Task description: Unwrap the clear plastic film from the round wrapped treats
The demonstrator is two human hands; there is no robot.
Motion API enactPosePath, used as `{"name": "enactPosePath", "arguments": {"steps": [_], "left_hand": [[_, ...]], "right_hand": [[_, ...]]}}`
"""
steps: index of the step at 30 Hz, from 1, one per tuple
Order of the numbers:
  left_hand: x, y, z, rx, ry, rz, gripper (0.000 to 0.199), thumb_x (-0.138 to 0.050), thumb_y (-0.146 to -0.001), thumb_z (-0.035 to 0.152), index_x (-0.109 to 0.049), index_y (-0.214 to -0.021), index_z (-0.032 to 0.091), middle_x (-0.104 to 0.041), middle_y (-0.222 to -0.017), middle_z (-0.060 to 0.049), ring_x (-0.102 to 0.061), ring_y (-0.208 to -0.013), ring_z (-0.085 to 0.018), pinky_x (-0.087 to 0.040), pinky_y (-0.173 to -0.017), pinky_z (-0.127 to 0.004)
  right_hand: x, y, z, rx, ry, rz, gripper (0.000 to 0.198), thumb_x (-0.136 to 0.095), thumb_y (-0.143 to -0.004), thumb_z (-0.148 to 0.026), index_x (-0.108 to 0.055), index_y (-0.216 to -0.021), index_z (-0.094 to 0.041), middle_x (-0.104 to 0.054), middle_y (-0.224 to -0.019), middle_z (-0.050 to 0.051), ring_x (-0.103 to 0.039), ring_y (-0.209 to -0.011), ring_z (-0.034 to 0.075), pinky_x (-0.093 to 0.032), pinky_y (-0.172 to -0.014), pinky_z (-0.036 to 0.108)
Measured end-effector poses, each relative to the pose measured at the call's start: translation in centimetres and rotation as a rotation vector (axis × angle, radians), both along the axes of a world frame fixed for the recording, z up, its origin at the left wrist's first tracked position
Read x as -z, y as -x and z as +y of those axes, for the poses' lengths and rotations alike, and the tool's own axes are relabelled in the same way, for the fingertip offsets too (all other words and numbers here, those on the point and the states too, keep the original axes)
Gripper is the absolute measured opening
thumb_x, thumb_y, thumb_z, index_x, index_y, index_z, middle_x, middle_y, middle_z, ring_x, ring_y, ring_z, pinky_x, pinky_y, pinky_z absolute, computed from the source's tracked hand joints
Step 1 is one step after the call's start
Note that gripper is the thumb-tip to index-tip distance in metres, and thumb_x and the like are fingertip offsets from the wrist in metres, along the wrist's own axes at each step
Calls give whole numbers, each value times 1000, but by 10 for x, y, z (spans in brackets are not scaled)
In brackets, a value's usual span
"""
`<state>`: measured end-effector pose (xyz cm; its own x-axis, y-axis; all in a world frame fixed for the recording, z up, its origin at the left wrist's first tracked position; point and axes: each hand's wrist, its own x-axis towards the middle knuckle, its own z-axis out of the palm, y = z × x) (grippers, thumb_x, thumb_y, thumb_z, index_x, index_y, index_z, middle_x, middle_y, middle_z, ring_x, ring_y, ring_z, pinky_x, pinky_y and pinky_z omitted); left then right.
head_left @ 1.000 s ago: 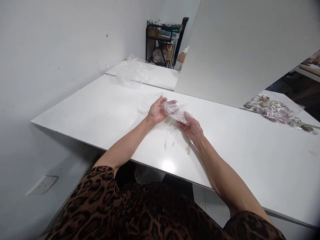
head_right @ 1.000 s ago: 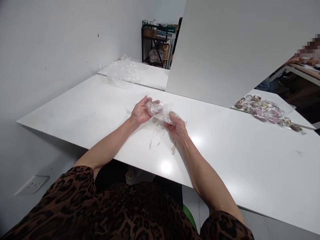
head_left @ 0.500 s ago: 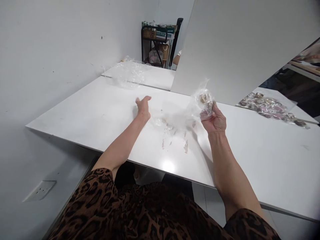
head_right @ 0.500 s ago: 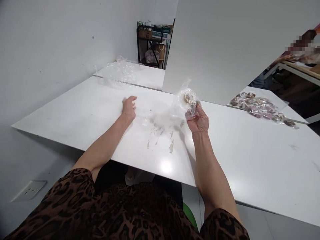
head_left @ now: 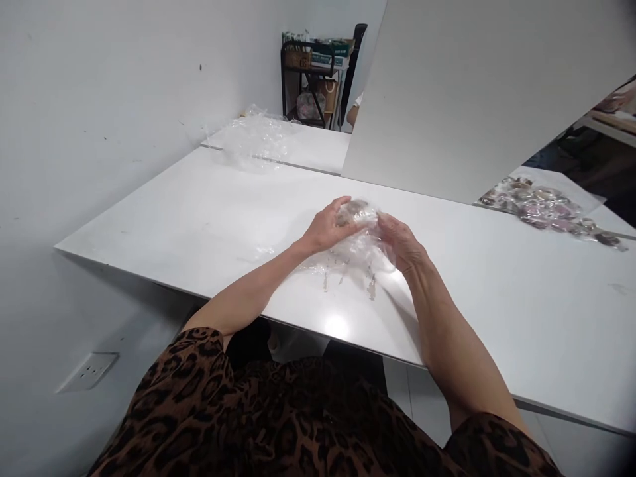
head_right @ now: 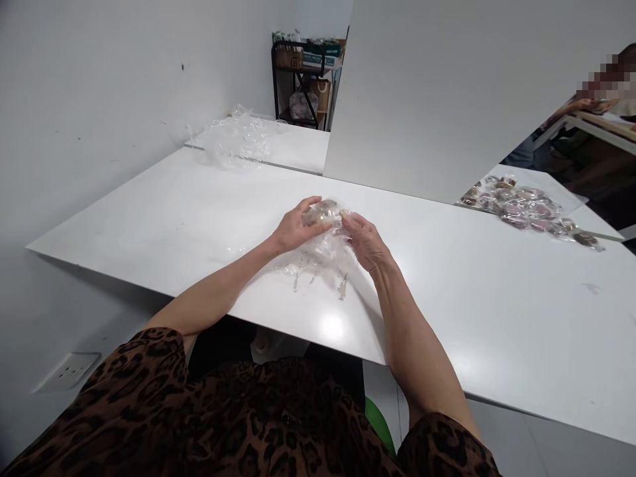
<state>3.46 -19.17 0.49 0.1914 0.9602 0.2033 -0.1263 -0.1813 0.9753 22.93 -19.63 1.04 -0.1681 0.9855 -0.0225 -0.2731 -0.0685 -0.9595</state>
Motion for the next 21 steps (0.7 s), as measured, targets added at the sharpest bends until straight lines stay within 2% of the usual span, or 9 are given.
{"name": "enactPosePath", "arguments": {"steps": [3, 5, 8, 10, 12, 14, 17, 19, 21], "left_hand": [[1, 2, 11, -141, 127, -162, 61, -94, -68, 33, -69, -123, 22, -69, -131, -11, -56, -137, -30, -46, -112, -36], [0, 2, 15, -158, 230, -223, 49, -91, -73, 35, -71, -115, 19, -73, -116, -9, -65, -123, -27, -51, -104, -32], [-4, 2, 17, -64, 401, -275, 35, -82, -84, 43, -71, -104, 17, -73, -89, -6, -71, -90, -20, -56, -86, -30], [-6, 3, 17, 26, 518, -323, 36, -73, -91, 51, -71, -103, 17, -70, -81, -5, -70, -74, -18, -57, -76, -30], [-8, 4, 16, 134, 624, -382, 42, -62, -96, 58, -70, -107, 18, -72, -82, -6, -71, -71, -19, -58, -71, -30], [-7, 5, 15, 237, 693, -448, 52, -52, -98, 64, -68, -112, 16, -73, -87, -10, -74, -76, -22, -61, -72, -33], [-1, 6, 15, 306, 735, -523, 62, -51, -96, 71, -66, -114, 14, -72, -84, -11, -73, -74, -23, -63, -75, -40], [4, 5, 15, 321, 725, -531, 52, -64, -94, 62, -65, -115, 14, -72, -83, -9, -70, -69, -21, -63, -73, -41], [8, 2, 15, 328, 688, -498, 36, -77, -90, 36, -65, -118, 17, -73, -88, -7, -70, -67, -17, -62, -73, -37]], "right_hand": [[0, 0, -2, -35, 43, -65, 40, -98, -55, -36, -75, -82, -18, -72, -73, 1, -62, -61, 12, -48, -55, 23], [-4, -2, -3, 4, 20, -53, 37, -98, -52, -33, -72, -74, -19, -67, -66, -2, -56, -55, 10, -45, -51, 22], [-13, -10, -4, 135, -94, 25, 33, -93, -60, -37, -69, -75, -22, -67, -72, -1, -59, -61, 12, -51, -56, 25], [-19, -16, -2, 205, -155, 56, 31, -89, -65, -40, -68, -79, -23, -68, -81, 1, -62, -68, 15, -56, -61, 29], [-22, -21, -1, 238, -193, 65, 31, -85, -68, -44, -66, -81, -24, -67, -85, 3, -63, -73, 18, -58, -64, 33], [-25, -26, -1, 263, -224, 68, 32, -82, -69, -47, -60, -77, -25, -63, -82, 4, -62, -73, 19, -57, -64, 35], [-29, -32, -6, 285, -277, 37, 37, -79, -70, -50, -51, -71, -26, -57, -77, 3, -59, -70, 19, -54, -59, 34], [-32, -35, -11, 243, -294, -17, 39, -78, -72, -53, -49, -73, -27, -55, -75, 2, -57, -67, 19, -51, -54, 33], [-35, -37, -15, 185, -301, -81, 40, -77, -74, -58, -51, -77, -28, -52, -72, 2, -56, -65, 18, -49, -51, 32]]}}
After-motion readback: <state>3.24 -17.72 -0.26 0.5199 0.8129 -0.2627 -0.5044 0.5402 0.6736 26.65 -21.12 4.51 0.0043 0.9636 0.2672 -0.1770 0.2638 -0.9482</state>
